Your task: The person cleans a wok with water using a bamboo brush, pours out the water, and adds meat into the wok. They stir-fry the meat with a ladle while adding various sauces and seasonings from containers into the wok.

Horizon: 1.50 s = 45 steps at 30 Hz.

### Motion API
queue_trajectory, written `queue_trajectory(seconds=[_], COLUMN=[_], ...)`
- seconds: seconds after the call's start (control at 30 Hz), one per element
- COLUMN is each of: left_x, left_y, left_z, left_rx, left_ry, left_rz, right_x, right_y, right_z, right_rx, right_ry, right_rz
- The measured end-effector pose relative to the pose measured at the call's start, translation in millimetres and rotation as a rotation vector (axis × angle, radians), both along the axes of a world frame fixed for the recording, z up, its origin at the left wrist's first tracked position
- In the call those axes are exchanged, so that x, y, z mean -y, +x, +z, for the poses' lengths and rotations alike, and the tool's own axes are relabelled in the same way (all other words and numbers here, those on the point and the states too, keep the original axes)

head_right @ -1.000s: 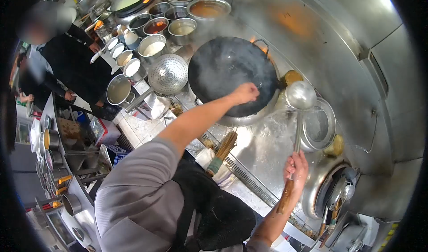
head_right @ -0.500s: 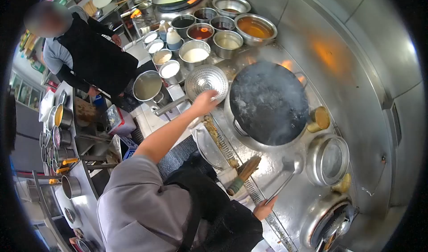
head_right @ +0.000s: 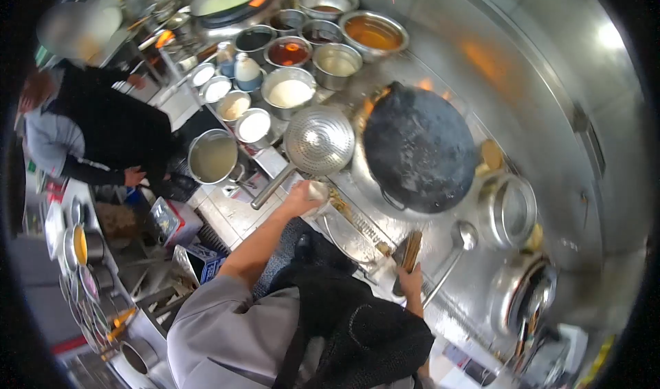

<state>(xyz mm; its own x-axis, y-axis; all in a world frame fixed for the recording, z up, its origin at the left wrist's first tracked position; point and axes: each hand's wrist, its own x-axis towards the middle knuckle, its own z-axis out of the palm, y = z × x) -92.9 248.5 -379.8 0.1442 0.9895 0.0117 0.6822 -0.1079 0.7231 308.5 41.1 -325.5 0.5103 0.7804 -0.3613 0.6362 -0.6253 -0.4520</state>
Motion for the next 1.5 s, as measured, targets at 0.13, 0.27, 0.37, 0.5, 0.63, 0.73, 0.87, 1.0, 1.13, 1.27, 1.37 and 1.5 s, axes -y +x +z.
queue_trajectory(seconds=[0.13,0.27,0.37,0.5,0.63,0.73,0.87,1.0,1.13,1.27,1.37,1.5], left_x=[-1.6,-7.6,-14.3,-22.0,-20.0,-16.6,-17.1,-21.5,-24.0,-19.2,-26.6,-25.9], left_y=[-18.6,-10.2,6.9,29.6,51.2,55.7,70.7,110.5,157.2,220.2,221.9,219.8], left_z=[22.5,56.1,69.5,106.0,116.1,108.9,100.3,85.9,96.2,67.6,61.1,60.3], left_rx=[0.115,0.608,1.084,1.246,1.41,1.377,1.405,1.483,1.414,1.058,1.119,0.973], left_ry=[-0.202,-0.564,-0.623,-0.862,-0.967,-1.055,-1.284,-1.286,-1.216,-1.004,-1.026,-0.874], left_rz=[-0.135,-0.108,-0.177,-0.157,-0.198,-0.186,-0.028,0.031,-0.049,0.191,0.219,0.214], right_x=[5.0,-3.9,-0.3,18.7,133.4,115.7,62.0,57.4,97.7,28.0,-44.9,-164.5], right_y=[56.5,52.0,52.2,68.8,52.2,-12.4,-7.6,-42.3,-25.7,-2.0,8.3,53.3], right_z=[63.1,257.1,322.8,251.4,-35.6,27.1,128.8,83.4,44.5,114.4,181.7,155.6], right_rx=[-0.673,-0.413,0.062,0.682,0.478,0.312,0.145,0.588,0.267,0.251,0.052,0.247], right_ry=[0.176,0.531,0.823,0.961,0.332,-0.013,0.336,0.664,-0.217,0.375,0.422,0.069], right_rz=[-0.385,-0.514,-0.258,-0.325,-0.16,-0.428,-0.545,-0.254,-0.028,-0.155,0.065,0.657])
